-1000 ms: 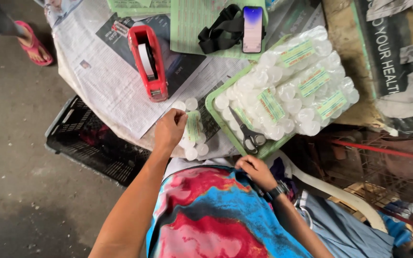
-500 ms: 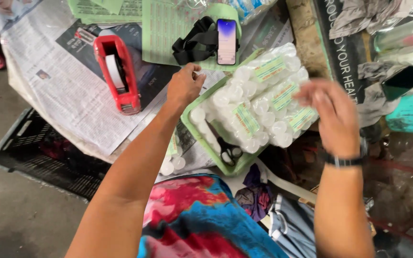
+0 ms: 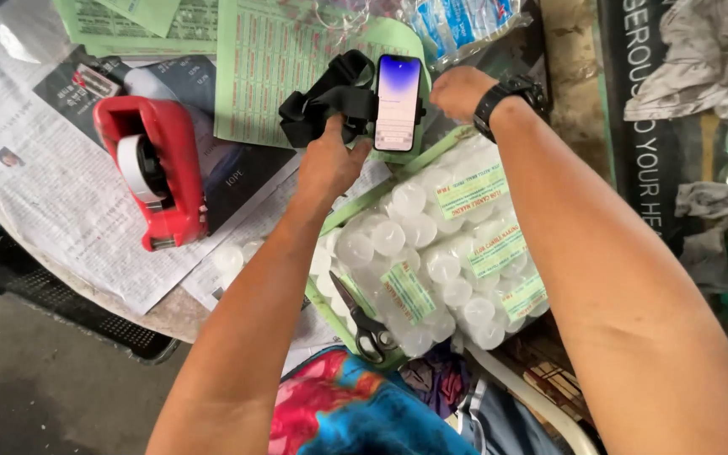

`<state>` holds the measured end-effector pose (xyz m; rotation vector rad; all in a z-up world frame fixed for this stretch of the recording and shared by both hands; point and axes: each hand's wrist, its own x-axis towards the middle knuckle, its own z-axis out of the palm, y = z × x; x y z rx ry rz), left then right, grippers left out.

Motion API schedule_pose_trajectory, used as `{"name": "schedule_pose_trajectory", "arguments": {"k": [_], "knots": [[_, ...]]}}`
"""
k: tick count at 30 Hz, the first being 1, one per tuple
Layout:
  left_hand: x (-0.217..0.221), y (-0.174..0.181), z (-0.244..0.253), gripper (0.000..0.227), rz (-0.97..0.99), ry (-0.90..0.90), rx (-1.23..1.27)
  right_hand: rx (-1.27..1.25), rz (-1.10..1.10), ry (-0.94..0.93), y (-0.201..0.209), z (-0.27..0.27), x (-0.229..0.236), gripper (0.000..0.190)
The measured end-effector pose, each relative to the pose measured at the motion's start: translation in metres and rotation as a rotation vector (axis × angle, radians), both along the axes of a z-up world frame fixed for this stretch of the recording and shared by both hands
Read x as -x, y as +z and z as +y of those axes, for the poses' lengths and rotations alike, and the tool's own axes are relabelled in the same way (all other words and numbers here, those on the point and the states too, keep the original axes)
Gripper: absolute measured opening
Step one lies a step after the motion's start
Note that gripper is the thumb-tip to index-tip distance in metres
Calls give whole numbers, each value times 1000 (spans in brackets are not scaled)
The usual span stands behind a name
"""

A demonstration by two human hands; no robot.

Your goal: The person cuts green paper labels from a sheet using scissors and then applies them to packs of white candles. They use a red tape dispenser to secure the labels onto the plastic-wrapped candle packs, which are arranged on a table.

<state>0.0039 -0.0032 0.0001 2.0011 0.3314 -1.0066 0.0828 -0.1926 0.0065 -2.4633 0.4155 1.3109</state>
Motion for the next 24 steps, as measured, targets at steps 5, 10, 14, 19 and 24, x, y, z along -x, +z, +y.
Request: {"name": "schedule_pose_trajectory", "arguments": {"k": [5, 10, 14, 19, 24], "knots": [[-14, -1, -10, 41, 33, 102, 46, -24, 121, -111, -33, -6, -12, 27], [-18, -22, -14, 64, -26, 216, 211, -438, 147, -386, -147, -74, -20, 52], [-18, -44, -16, 52, -78, 199, 146, -566, 168, -502, -149, -75, -14, 56], [-17, -27, -9, 60, -122, 103, -11, -297, 106, -405, -141, -54, -15, 46], [-17, -34, -8, 69, -118, 169, -57, -337, 142, -450, -117, -34, -13, 51]]}}
